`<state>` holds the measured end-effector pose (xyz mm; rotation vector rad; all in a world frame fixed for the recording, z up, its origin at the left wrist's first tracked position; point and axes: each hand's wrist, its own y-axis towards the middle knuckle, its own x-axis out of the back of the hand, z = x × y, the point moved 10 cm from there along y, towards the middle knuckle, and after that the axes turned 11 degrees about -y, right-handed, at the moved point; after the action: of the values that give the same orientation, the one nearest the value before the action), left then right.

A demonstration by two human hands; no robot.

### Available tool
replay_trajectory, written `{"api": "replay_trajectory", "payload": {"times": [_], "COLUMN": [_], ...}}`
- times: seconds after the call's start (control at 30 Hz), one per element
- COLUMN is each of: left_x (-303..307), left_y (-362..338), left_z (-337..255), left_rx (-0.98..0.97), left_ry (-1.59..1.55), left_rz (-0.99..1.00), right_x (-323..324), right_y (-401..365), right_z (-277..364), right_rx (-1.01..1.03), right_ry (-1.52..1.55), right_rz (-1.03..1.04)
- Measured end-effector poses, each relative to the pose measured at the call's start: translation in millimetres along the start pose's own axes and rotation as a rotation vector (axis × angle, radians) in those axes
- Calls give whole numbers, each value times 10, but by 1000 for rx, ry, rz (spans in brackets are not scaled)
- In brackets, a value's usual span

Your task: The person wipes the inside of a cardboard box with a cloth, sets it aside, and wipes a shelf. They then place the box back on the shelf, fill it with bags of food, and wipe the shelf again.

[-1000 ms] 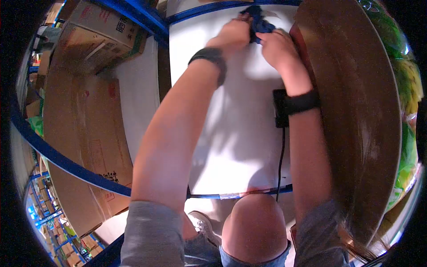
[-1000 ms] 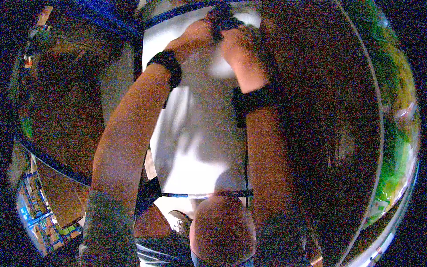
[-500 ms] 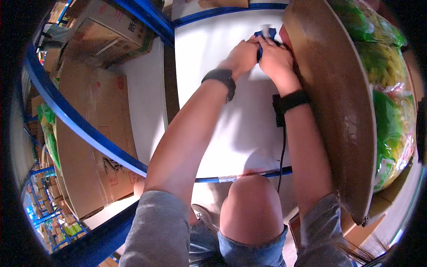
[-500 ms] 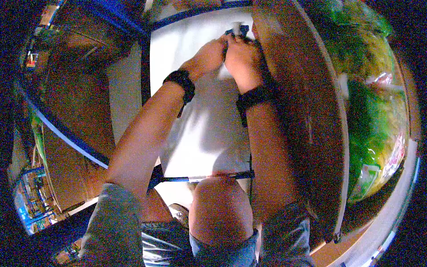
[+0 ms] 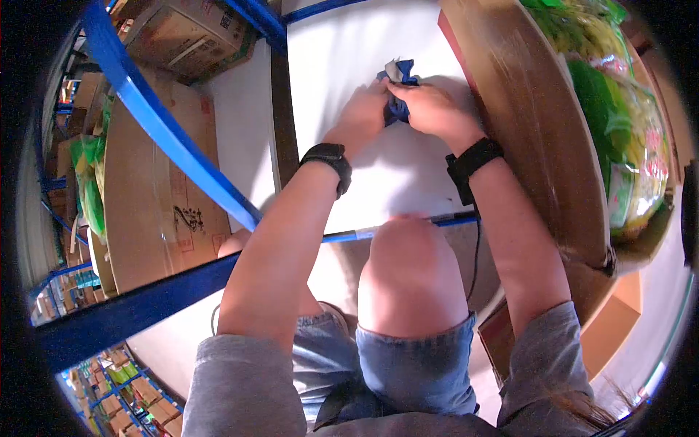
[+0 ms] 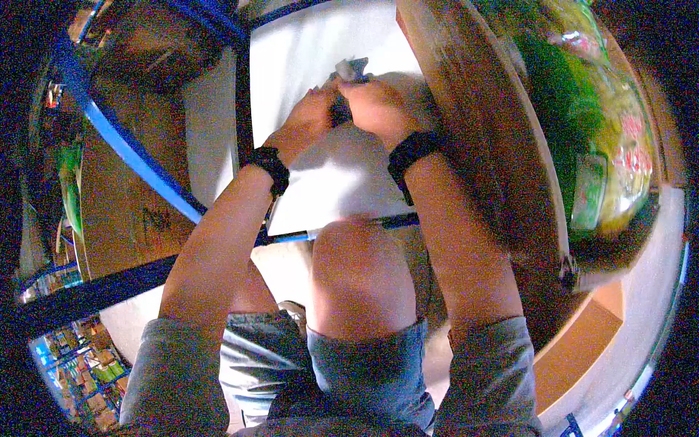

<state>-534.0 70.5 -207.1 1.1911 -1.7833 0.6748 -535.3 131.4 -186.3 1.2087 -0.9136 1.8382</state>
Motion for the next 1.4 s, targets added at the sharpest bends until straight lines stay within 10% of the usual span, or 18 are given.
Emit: {"api": "replay_trajectory", "payload": {"times": [0.23, 0.37, 0.83, 0.93, 1.0, 1.17, 1.4], "left_x": [82, 51, -129, 71, 154, 304, 183], "left_y": [-581, -934, -1374, -1262, -1246, -1453, -1375], "left_z": [-224, -381, -748, -780, -454, 57, 259], "left_rx": [44, -301, -92, -205, 247, 555, 500], "left_ry": [-403, -125, -221, -297, -183, 35, -6], "left_rz": [85, -84, 492, 241, 237, -14, 31], "right_x": [-89, -46, -110, -183, -253, 679, 795], "right_y": [-524, -848, -1373, -1298, -1133, -627, -221], "right_z": [353, 501, 706, 612, 364, -138, -204], "right_rx": [169, 246, 461, 369, 142, 81, -246], "right_ry": [-46, 28, 158, 220, 375, 160, -376], "right_rz": [94, 37, 219, 344, 513, -427, -616]}}
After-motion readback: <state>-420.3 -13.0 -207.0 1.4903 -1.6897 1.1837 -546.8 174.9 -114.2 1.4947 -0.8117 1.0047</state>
